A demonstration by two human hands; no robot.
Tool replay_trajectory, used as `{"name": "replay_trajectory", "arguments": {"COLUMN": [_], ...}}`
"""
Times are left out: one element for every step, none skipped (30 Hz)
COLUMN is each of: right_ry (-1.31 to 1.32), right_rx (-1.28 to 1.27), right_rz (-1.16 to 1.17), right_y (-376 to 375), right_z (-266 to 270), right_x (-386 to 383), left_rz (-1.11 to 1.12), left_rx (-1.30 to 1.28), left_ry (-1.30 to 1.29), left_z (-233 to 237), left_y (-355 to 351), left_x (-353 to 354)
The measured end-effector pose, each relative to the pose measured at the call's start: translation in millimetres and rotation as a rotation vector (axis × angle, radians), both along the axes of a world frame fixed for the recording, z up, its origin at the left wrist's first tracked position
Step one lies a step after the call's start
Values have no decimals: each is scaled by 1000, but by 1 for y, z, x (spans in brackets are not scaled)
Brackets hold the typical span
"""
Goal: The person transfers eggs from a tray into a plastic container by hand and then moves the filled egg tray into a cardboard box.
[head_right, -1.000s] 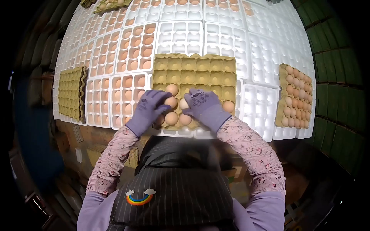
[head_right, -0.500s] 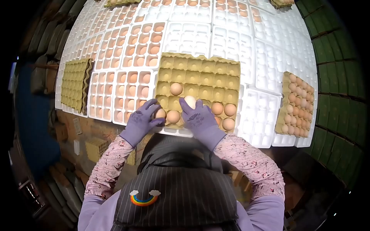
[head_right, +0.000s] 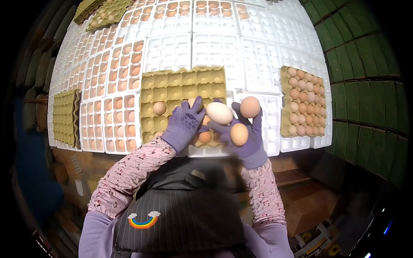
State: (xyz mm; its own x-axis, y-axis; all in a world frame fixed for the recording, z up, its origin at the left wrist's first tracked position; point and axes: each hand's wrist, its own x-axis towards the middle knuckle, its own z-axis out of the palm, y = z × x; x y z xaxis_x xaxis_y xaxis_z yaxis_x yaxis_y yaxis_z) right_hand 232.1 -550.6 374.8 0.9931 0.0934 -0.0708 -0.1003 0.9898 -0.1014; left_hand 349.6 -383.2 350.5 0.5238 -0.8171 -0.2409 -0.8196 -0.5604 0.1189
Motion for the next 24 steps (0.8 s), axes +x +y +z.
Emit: {"name": "replay_trajectory", "arguments": {"right_ry": [139,201,288,245,191,89,13,189,172,153,168,185,204,221,230,218,155,74,239,302,278,254,138,8], "right_rx": [-741,-1110,-1474,-1056,-636,-239,156,194,93,-5,-131,-259,-384,-193,-310,-306,-883,-1460,-926,-1040,-1251,-1463,-1554,-1914], "right_rz": [20,15,41,-20,-72,-71,-25,-102,-98,-91,-90,-85,-78,-30,-17,-3,2,-2,144,154,113,67,-36,-145], "right_y": [6,6,7,3,0,-3,-5,-2,-2,-1,3,7,11,16,22,34,46,55,57,64,72,80,88,88], "right_z": [7,7,8,-1,-10,-9,-7,1,3,4,7,12,16,19,18,16,14,14,21,24,15,-1,-16,-35], "right_x": [-1,-6,-12,-15,-15,-9,-2,1,6,12,22,33,44,61,77,93,112,131,158,185,216,247,277,309], "left_rz": [-7,-11,-45,-46,-13,24,64,78,420,570,765,760,793,820,858,897,915,931,927,987,1042,1158,1018,888], "left_rx": [-18,-32,-100,-97,-154,-210,-486,-477,-694,-791,-888,-834,-867,-897,-919,-942,-970,-999,-1013,-964,-911,-958,-971,-902], "left_ry": [12,26,1,-6,93,192,279,260,1068,1409,1725,1710,1759,1812,1801,1789,1762,1738,1726,1591,1460,1498,1055,747], "left_z": [2,4,2,2,3,6,10,15,42,40,37,49,49,49,46,44,42,45,48,54,57,48,14,1], "left_y": [0,2,6,10,14,20,31,42,52,67,82,94,104,114,122,131,142,149,158,168,176,181,189,190], "left_x": [1,1,2,4,8,14,22,27,34,38,42,51,57,64,73,82,93,108,128,150,174,202,236,268]}}
